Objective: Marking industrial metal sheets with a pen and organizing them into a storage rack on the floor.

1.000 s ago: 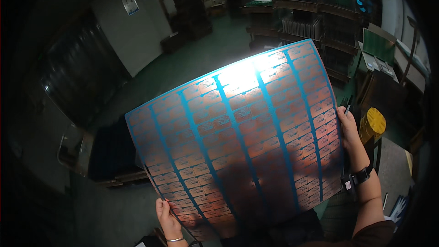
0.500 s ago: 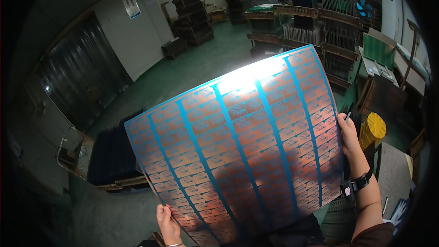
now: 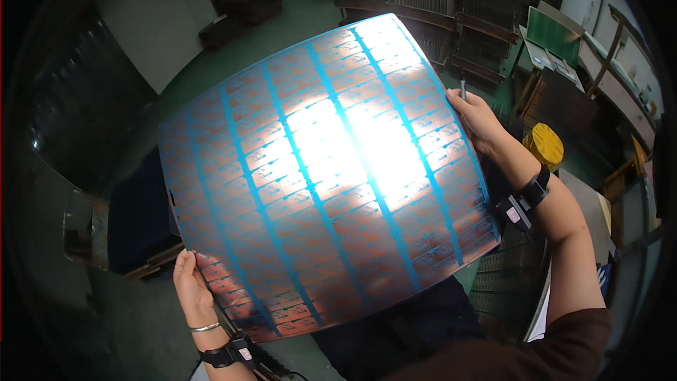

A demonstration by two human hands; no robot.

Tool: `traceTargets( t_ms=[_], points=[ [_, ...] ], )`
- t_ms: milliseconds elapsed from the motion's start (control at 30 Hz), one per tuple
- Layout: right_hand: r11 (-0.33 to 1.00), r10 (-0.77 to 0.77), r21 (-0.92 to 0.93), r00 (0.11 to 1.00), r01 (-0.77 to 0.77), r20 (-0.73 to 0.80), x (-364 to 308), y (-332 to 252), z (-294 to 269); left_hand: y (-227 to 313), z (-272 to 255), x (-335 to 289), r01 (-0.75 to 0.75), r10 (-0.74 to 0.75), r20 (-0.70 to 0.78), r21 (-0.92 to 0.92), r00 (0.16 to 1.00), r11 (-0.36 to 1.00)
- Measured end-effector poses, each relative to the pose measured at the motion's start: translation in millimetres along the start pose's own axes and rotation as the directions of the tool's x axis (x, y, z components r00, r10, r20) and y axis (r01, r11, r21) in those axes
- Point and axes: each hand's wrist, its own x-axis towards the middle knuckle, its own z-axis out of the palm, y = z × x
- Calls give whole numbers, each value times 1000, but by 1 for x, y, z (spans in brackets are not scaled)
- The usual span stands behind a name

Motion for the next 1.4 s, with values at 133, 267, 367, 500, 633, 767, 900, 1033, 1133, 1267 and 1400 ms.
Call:
traceTargets(
  t_ms=[133,267,367,500,633,767,900,1033,1133,1267,1400],
  points=[
    [1000,3,11,1000,-3,23,-3,-7,13,-3,-19,8,26,-28,-92,-17,995,1000],
    [998,35,49,997,-39,72,-13,-16,34,-6,-37,9,73,-72,-61,11,996,997],
    [995,26,89,994,-36,107,-5,-11,32,-8,-40,13,145,-145,-71,-5,987,989],
    [992,36,114,990,-52,138,0,-10,35,-15,-55,20,178,-176,-90,9,980,984],
    [990,55,119,989,-71,134,-5,-15,39,-15,-54,18,198,-194,-114,26,974,980],
    [991,40,121,991,-56,131,-4,-14,39,-13,-51,16,228,-226,-53,45,973,973],
    [992,40,110,992,-53,117,-5,-15,40,-17,-64,23,228,-227,-35,23,973,973],
    [989,51,133,992,-66,114,-9,-20,43,-18,-61,25,215,-212,-58,55,976,975],
    [986,54,151,992,-71,117,-6,-19,41,-19,-64,27,228,-225,-63,42,972,973],
    [987,73,137,992,-87,107,-1,-16,39,-22,-75,32,239,-237,-70,12,969,971],
    [986,53,148,992,-70,119,0,-16,38,-21,-76,32,253,-254,-80,-16,964,967]
  ],
)
